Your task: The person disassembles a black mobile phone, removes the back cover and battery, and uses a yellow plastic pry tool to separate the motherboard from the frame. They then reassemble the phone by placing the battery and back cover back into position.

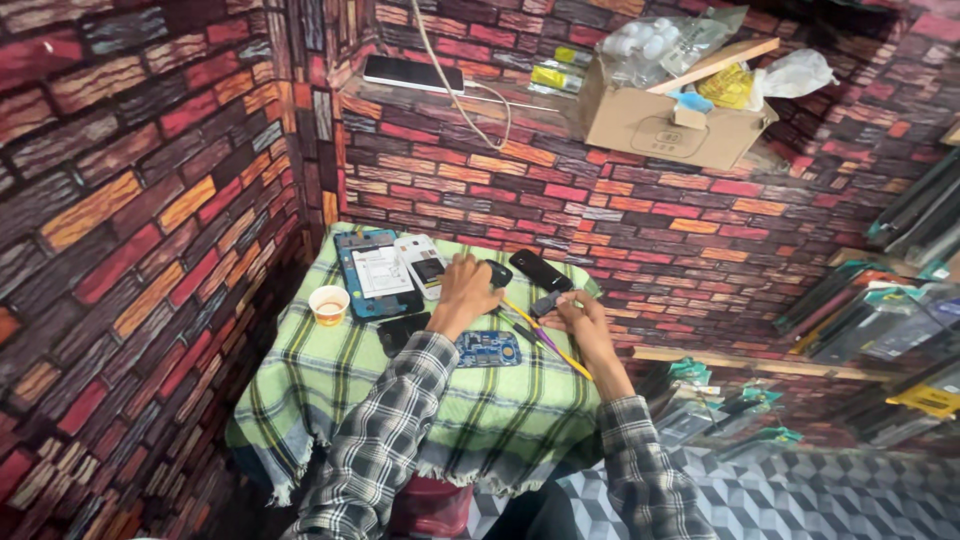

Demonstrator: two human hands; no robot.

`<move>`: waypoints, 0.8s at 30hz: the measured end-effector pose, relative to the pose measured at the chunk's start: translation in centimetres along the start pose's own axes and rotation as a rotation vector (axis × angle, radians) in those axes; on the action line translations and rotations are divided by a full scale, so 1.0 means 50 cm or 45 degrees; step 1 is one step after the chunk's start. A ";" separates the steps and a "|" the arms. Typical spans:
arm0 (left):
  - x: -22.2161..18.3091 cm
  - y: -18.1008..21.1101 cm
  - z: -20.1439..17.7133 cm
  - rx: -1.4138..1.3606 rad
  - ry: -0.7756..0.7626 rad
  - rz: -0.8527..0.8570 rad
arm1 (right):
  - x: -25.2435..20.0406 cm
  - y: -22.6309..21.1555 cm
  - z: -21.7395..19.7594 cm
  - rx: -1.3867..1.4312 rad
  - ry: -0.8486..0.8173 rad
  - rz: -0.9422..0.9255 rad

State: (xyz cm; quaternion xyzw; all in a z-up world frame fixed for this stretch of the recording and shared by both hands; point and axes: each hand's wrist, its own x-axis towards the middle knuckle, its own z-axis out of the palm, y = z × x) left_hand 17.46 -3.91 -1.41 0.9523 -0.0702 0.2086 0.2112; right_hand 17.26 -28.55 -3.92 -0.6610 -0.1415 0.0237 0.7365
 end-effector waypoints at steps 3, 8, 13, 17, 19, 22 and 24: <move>0.015 -0.014 0.020 -0.061 0.044 -0.066 | -0.001 -0.008 0.006 0.004 0.012 0.012; 0.035 -0.044 0.035 -0.227 0.153 -0.083 | -0.008 -0.020 0.013 -0.004 0.026 0.028; 0.043 -0.060 0.007 -0.640 0.137 -0.162 | -0.009 -0.024 0.015 0.003 0.016 0.025; 0.020 -0.067 -0.023 -0.927 0.115 -0.236 | -0.007 -0.018 0.010 0.005 0.005 0.006; -0.005 -0.069 -0.032 -1.266 0.152 -0.012 | -0.002 -0.015 0.006 0.032 0.025 0.025; -0.070 -0.067 -0.044 -1.464 0.071 0.058 | 0.001 -0.008 -0.008 0.025 0.019 0.038; -0.112 -0.061 -0.059 -1.504 -0.049 0.016 | 0.003 -0.008 -0.012 -0.004 -0.011 -0.008</move>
